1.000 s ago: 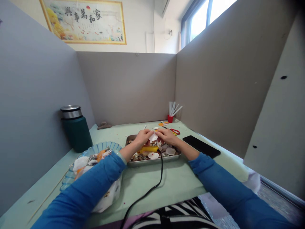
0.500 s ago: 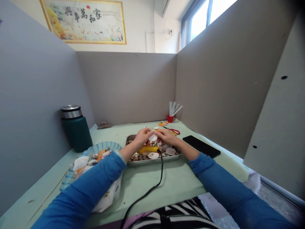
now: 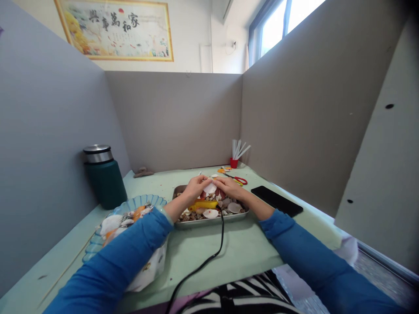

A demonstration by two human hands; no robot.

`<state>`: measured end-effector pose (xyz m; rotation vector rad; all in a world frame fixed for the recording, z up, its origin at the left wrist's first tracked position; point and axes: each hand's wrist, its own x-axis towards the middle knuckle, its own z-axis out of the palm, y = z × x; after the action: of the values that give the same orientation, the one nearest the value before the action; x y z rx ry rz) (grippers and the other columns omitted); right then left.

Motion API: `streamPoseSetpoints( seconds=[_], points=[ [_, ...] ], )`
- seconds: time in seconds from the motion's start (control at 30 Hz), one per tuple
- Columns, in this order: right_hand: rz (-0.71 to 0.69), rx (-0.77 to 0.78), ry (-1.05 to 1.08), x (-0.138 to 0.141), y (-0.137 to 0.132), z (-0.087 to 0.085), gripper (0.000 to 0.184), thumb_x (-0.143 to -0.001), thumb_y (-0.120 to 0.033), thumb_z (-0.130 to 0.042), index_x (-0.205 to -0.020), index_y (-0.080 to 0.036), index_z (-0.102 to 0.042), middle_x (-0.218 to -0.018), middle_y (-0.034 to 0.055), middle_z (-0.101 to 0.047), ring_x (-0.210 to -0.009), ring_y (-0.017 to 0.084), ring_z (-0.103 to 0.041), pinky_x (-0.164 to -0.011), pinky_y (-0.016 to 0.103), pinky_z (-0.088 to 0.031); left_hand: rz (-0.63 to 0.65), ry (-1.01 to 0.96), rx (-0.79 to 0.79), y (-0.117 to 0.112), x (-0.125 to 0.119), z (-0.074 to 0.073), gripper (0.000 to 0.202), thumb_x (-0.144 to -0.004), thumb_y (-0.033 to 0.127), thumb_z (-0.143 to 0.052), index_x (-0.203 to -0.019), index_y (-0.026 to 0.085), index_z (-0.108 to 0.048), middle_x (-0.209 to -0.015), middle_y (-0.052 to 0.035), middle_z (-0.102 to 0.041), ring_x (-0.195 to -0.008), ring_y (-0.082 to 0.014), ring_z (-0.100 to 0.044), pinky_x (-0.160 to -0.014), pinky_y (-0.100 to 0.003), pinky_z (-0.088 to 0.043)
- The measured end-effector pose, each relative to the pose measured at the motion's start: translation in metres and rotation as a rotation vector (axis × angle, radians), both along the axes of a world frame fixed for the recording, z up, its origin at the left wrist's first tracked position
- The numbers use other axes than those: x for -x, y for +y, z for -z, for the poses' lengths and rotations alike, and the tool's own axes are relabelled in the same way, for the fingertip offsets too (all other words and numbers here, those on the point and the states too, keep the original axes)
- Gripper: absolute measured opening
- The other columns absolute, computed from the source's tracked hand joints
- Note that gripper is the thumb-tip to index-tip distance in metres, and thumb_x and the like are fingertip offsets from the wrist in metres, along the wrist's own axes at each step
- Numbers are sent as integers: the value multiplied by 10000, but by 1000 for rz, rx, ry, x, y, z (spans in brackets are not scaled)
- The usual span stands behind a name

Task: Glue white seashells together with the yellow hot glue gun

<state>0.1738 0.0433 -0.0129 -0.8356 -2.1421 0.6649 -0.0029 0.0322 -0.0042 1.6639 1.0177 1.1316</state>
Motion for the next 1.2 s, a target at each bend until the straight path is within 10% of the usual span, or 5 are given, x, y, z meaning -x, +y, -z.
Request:
streamPoseSetpoints(
  seconds=[1.2],
  points=[
    [10,-16,-13,1,-2,-1,404,-921,-520,-406,-735,-181,-521,-587,-12,-597,-457,116,-534,-486,239,-421,-13,37,-21,-5,-4,-2,201,-851,333,-557,-767,164,-487,-479,54,-493,-324,-66,-434,-337,-157,-301]
  ],
)
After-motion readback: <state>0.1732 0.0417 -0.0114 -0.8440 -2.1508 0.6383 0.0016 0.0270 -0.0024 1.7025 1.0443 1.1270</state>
